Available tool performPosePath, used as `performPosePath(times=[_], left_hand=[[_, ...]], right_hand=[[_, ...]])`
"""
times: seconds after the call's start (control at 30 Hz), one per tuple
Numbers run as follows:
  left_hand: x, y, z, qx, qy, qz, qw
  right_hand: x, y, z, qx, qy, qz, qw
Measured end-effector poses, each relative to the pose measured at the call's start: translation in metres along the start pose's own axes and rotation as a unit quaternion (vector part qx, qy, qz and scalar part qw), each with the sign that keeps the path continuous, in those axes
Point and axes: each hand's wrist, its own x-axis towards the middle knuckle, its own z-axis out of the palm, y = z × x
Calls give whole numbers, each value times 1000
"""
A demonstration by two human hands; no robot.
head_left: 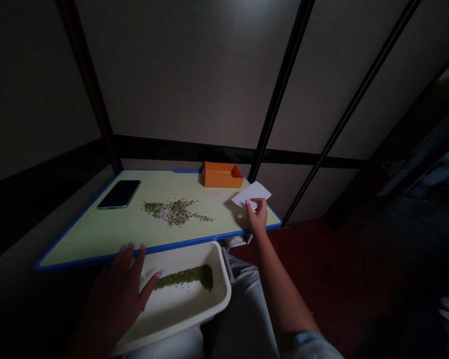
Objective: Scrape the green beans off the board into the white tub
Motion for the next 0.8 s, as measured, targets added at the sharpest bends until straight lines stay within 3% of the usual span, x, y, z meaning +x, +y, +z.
performPosePath(times=[0.2,0.57,0.8], left_hand=[[1,2,-2,0,-8,-1,1000],[0,8,-8,-10,-20,-26,999],[2,9,-10,-6,-30,-24,999]], right_hand=[[-1,8,1,55,-51,-61,995],[-2,12,19,176,-188,16,966],[-5,14,29,177,-221,28,959]])
